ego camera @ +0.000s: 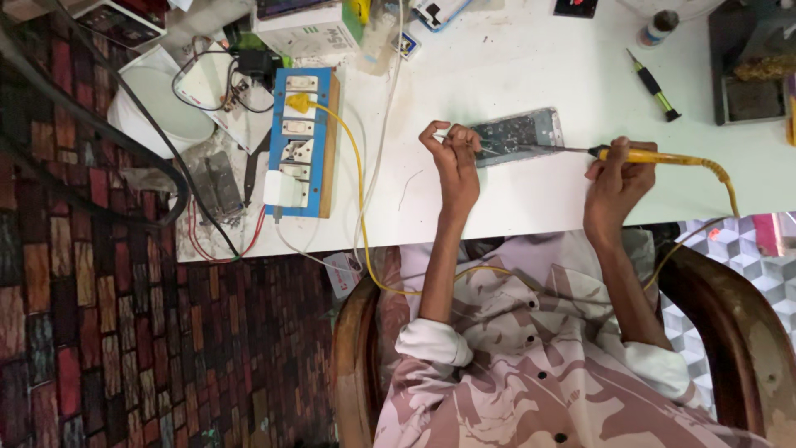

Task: The person sits at a repair workbench holding a phone with one hand while using a yellow soldering iron with the other hand to work on the phone's exposed internal board, repeatedly applying the iron tip to different spots on the device.

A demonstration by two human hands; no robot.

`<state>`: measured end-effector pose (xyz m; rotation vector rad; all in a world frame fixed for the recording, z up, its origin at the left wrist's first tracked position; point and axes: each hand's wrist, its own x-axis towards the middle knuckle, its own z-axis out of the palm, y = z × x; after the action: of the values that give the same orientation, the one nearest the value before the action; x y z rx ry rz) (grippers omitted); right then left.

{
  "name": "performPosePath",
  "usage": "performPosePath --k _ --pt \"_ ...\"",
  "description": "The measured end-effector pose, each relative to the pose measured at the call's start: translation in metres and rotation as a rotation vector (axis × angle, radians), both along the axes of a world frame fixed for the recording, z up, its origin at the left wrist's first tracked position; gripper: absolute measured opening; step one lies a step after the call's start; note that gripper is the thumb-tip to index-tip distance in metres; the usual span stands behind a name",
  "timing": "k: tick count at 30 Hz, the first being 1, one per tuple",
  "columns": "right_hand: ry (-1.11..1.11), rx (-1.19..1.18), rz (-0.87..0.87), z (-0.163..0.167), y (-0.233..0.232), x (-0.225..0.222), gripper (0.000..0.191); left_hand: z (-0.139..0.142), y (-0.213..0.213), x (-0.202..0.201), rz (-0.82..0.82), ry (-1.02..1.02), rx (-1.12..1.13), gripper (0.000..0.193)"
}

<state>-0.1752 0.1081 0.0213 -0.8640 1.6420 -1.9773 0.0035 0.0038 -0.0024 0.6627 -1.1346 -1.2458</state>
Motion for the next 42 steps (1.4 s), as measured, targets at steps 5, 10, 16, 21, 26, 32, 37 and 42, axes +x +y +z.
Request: performPosePath --k 5,10,16,21,26,32,37,42 --pt "-0.012 -0.038 0.029 -0.006 0.001 -0.002 0.017 0.003 0.002 0.0 0.048 -0.074 0.002 0.016" --pt "-0.066 -0.094 0.003 -0.012 0.0 -0.004 0.013 0.008 0.002 0.0 0.052 -0.066 -0.006 0.015" --pt "-0.133 -0.086 -0.053 -0.015 0.002 -0.007 0.015 0.01 0.001 -0.002 0.07 -0.104 0.032 0.014" --pt "-0.168 -0.078 -0.052 -0.018 0.002 -0.009 0.015 0.011 -0.001 -0.001 0.06 -0.126 0.03 0.015" --pt "-0.136 -0.07 -0.085 -0.019 0.005 -0.009 0.016 0.013 0.001 -0.002 0.07 -0.115 0.08 0.016" --pt "-0.06 -0.024 -0.095 -0.01 0.005 -0.005 0.02 0.013 0.0 -0.002 0.068 -0.088 0.066 0.016" --pt "-0.135 -0.036 -0.052 -0.008 0.005 -0.003 0.02 0.014 0.002 -0.002 0.073 -0.116 0.038 0.016" --pt "-0.168 -0.096 -0.092 -0.019 0.007 -0.009 0.021 0.014 0.001 -0.002 0.078 -0.115 0.061 0.016"
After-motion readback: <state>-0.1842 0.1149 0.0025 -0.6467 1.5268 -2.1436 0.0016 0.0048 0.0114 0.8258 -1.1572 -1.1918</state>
